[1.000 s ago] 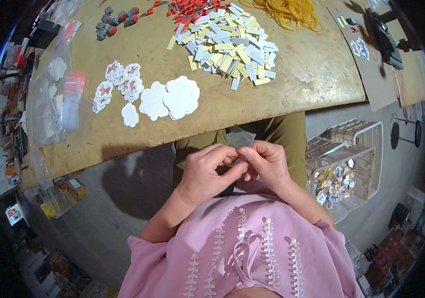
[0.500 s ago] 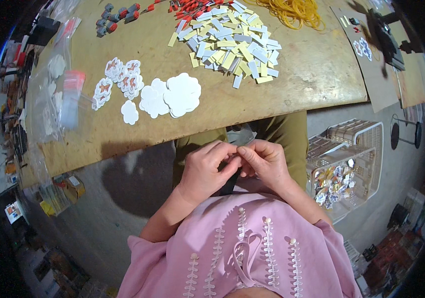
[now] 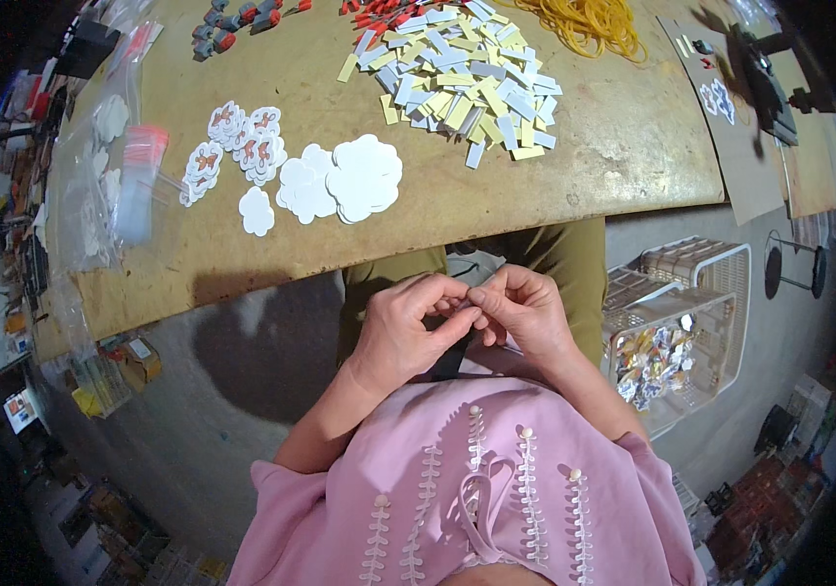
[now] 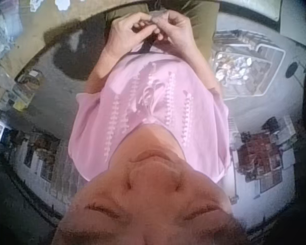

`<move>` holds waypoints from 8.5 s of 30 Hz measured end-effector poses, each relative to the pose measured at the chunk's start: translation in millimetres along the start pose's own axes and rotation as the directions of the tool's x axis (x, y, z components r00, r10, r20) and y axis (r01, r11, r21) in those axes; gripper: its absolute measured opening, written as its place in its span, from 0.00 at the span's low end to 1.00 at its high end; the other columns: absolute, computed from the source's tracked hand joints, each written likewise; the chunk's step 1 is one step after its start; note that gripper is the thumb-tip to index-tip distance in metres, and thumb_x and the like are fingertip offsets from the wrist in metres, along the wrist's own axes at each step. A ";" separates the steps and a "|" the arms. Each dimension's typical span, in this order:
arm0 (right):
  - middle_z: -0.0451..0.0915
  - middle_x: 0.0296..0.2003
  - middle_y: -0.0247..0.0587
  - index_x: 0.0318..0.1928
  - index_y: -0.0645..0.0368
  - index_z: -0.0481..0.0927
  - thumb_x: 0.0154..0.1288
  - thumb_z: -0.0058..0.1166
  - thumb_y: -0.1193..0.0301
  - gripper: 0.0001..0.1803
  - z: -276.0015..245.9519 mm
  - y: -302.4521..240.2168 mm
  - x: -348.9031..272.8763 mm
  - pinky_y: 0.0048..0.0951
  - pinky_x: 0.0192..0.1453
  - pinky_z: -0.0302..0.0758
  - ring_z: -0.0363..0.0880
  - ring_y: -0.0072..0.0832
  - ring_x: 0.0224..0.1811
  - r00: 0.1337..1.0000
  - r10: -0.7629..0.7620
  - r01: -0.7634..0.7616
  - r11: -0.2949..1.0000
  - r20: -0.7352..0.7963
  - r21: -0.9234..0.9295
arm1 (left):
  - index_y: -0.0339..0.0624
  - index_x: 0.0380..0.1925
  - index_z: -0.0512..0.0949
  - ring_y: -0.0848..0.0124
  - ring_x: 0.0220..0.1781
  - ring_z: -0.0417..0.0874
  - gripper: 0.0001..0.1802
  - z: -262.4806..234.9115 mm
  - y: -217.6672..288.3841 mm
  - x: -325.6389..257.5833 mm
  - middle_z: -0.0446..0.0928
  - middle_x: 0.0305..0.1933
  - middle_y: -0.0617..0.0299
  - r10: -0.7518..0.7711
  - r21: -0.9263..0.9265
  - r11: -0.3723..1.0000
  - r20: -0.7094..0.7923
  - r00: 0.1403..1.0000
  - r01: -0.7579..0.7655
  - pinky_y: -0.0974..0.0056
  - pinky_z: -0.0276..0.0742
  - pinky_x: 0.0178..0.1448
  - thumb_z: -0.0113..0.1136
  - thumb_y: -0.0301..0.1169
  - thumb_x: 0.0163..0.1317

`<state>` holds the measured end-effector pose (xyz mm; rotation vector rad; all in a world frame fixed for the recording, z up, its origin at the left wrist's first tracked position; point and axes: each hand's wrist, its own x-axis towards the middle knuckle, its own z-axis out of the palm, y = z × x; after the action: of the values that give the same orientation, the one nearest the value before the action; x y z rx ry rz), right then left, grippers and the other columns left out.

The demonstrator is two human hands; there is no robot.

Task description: The person repeatedly picks white cloud-shaped cutouts, small rectangular pieces, and yellow rubber bands from a table, then bundles them together by hand. The assembled bundles are placed into a clear plastic bag on the table. The process is repeated continuously throughout the clip.

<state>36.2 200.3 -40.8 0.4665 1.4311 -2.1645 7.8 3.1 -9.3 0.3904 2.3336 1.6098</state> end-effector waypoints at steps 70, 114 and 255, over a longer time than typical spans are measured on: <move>0.79 0.38 0.46 0.44 0.60 0.84 0.57 0.62 0.79 0.12 -6.2 -17.5 -10.4 0.42 0.51 0.81 0.81 0.45 0.45 0.732 -0.396 0.656 0.192 0.554 -0.730 | 0.34 0.44 0.88 0.63 0.47 0.91 0.13 -147.2 29.5 78.8 0.85 0.49 0.54 0.124 0.352 0.919 0.177 0.976 -0.180 0.62 0.88 0.51 0.78 0.26 0.61; 0.81 0.52 0.53 0.49 0.64 0.86 0.58 0.63 0.83 0.17 30.9 -42.0 -18.9 0.39 0.54 0.85 0.84 0.48 0.54 0.666 -0.513 0.701 0.181 0.542 -0.689 | 0.39 0.44 0.85 0.55 0.41 0.81 0.13 -55.7 35.1 4.2 0.80 0.39 0.58 0.263 0.497 0.792 0.244 0.933 -0.353 0.54 0.82 0.45 0.71 0.21 0.58; 0.81 0.57 0.57 0.49 0.71 0.83 0.64 0.64 0.77 0.14 -2.8 -39.1 -29.1 0.47 0.64 0.84 0.85 0.52 0.60 0.526 -0.701 0.667 -0.010 0.482 -0.745 | 0.46 0.44 0.87 0.59 0.41 0.84 0.15 -27.8 47.3 19.6 0.82 0.40 0.62 0.351 0.397 0.845 0.093 0.932 -0.358 0.56 0.82 0.44 0.77 0.25 0.55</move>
<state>37.5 221.8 3.0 -0.8648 2.9830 -1.3917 -17.8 2.6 43.0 0.9755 2.7026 1.2223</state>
